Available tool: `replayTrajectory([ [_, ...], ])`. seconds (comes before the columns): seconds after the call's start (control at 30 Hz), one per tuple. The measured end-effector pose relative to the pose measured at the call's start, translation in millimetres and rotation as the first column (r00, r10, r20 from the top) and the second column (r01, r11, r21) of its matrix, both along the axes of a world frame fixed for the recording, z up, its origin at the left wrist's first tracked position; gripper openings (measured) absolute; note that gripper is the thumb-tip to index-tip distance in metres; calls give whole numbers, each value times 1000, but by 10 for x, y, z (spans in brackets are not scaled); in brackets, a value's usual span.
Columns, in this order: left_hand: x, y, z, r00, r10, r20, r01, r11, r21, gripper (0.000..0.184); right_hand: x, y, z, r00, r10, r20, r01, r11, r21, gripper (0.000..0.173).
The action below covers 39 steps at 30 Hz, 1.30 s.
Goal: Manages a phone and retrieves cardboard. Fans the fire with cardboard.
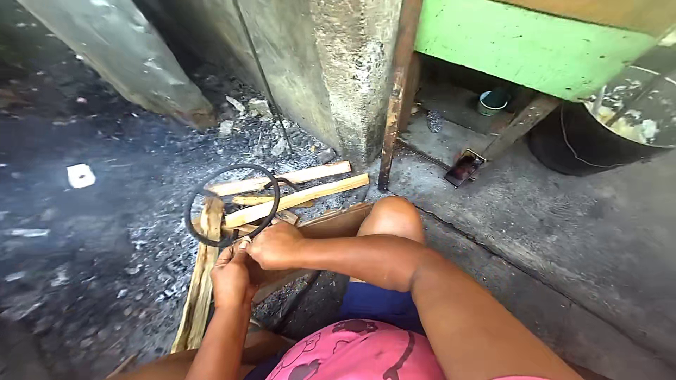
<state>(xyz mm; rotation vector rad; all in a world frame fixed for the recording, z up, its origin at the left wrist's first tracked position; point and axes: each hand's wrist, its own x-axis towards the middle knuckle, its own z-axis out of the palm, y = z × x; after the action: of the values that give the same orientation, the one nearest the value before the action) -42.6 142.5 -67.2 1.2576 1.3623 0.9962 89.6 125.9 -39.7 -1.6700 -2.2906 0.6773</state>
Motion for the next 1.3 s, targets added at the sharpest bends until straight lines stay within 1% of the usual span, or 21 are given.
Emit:
replayTrajectory([
  [0.03, 10, 2, -10, 1000, 9, 10, -9, 1000, -21, 14, -9, -1, -14, 1000, 18, 10, -18, 1000, 8, 28],
  [0.1, -20, 48, -39, 999, -29, -18, 28, 999, -25, 14, 13, 14, -35, 1000, 30, 9, -30, 1000, 10, 28],
  [0.2, -175, 138, -71, 984, -154, -87, 161, 984, 77, 13, 121, 29, 57, 1000, 14, -24, -14, 1000, -6, 29],
  [0.27, -282, 153, -84, 958, -252, -140, 270, 953, 134, 11, 190, 35, 101, 999, -8, -35, 8, 1000, -26, 28],
  [0.33, -370, 153, -110, 929, -300, -217, 340, 923, 178, 11, 220, 54, 98, 999, -23, -45, 21, 999, -42, 28],
  [0.4, -391, 145, -125, 909, -295, -296, 365, 904, 222, 11, 233, 66, 81, 997, -23, -69, 18, 997, -70, 28],
  [0.47, -391, 110, -113, 888, -275, -368, 383, 885, 263, 15, 237, 94, 76, 995, -17, -94, 5, 991, -134, 29],
  [0.57, -356, 67, -96, 862, -234, -449, 405, 851, 334, 21, 272, 169, 69, 994, -4, -112, -23, 971, -237, 40],
  [0.67, -349, 58, -70, 838, -214, -502, 418, 844, 337, 25, 264, 204, 9, 994, 7, -107, -31, 973, -227, 40],
  [0.77, -350, 74, -57, 845, -214, -490, 389, 875, 289, 23, 224, 156, -23, 994, -8, -106, -9, 988, -156, 33],
  [0.83, -327, 66, -52, 871, -206, -447, 349, 898, 266, 20, 187, 114, -3, 996, -30, -90, 18, 991, -136, 32],
  [0.97, -188, 31, -111, 944, -124, -305, 193, 958, 211, 11, 121, 63, 13, 997, -62, -48, 56, 992, -113, 28],
  [1.07, -91, 49, -156, 970, -76, -232, 98, 992, 84, 12, 69, 7, 5, 1000, -22, -3, 22, 998, -60, 25],
  [1.17, -69, 93, -236, 987, -1, -163, -6, 999, -44, 13, -56, -87, -1, 996, 43, 80, -45, 999, 26, 27],
  [1.23, -103, 142, -293, 992, -14, -125, 11, 1000, -28, 13, -56, -92, 31, 994, 43, 99, -46, 999, 26, 28],
  [1.3, -175, 176, -274, 987, -112, -111, 118, 992, 47, 11, 50, -39, 94, 998, 17, 57, -16, 1000, -22, 25],
])
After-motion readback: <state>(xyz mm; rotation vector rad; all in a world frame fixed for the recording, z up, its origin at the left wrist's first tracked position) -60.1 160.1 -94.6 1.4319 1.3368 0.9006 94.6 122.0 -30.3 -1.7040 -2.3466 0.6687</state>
